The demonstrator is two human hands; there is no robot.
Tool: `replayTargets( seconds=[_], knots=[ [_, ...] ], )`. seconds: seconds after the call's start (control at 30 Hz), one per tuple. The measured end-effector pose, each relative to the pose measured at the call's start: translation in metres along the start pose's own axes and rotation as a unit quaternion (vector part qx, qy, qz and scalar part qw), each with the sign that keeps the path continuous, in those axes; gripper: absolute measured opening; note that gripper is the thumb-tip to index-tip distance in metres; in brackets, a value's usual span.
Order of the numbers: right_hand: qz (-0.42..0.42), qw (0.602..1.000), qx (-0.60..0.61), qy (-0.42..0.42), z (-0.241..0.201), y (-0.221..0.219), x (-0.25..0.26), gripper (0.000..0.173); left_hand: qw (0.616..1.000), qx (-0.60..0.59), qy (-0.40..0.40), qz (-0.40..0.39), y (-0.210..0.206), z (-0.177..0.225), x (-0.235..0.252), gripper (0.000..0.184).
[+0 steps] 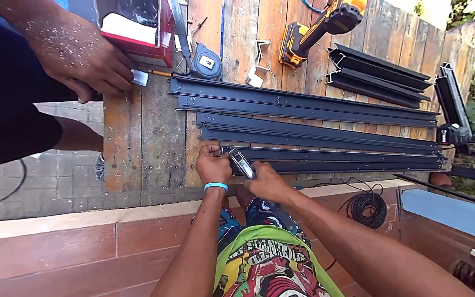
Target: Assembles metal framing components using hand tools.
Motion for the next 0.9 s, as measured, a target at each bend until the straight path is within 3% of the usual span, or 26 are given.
replayTargets(
  seconds=[0.17, 0.4, 0.5, 0.63, 0.7, 0.77, 0.8, 0.87, 0.9],
  knots=[
    [0.022, 1.0, 0.007, 0.015, -0.012, -0.007, -0.008, 0.055, 1.0, -0.004, -0.012, 0.011, 0.003, -0.001, 0.003, 0.033],
    [0.086, 0.994, -0.054, -0.034, -0.009, -0.006, 0.013, 0.03, 1.0, -0.028, -0.012, 0.007, 0.0, -0.003, 0.004, 0.033],
    [0.1, 0.993, -0.049, -0.05, -0.011, -0.009, 0.014, 0.028, 0.999, -0.033, -0.012, -0.002, 0.0, -0.002, 0.004, 0.033],
    [0.112, 0.991, -0.052, -0.045, -0.012, -0.003, 0.017, 0.03, 0.995, -0.076, -0.053, -0.041, 0.016, 0.005, -0.009, 0.063],
    [0.114, 0.992, -0.051, -0.037, -0.012, -0.002, 0.017, 0.03, 0.993, -0.101, -0.054, -0.024, 0.04, -0.008, -0.045, 0.062],
    [0.122, 0.991, -0.045, -0.033, -0.013, -0.001, 0.016, 0.031, 0.981, -0.188, 0.036, -0.041, 0.034, -0.047, -0.087, 0.036],
    [0.124, 0.991, -0.037, -0.029, -0.014, 0.0, 0.014, 0.031, 0.962, -0.231, 0.113, -0.095, 0.015, -0.067, -0.107, 0.033],
    [0.125, 0.992, -0.021, -0.021, -0.014, -0.002, 0.012, 0.034, 0.882, -0.331, 0.248, -0.225, -0.032, -0.09, -0.14, 0.053],
    [0.12, 0.992, -0.024, -0.024, -0.015, -0.002, 0.014, 0.036, 0.835, -0.399, 0.274, -0.261, -0.051, -0.089, -0.149, 0.059]
  ],
)
Point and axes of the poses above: each hand's wrist, its own x-axis towards the middle knuckle, its own y-axis out of the back of the hand, z = x × y, the point moved 7 cm from there along x, towards the middle knuckle, and after that the axes turned 7 degrees about -x, right-handed, at the moved point
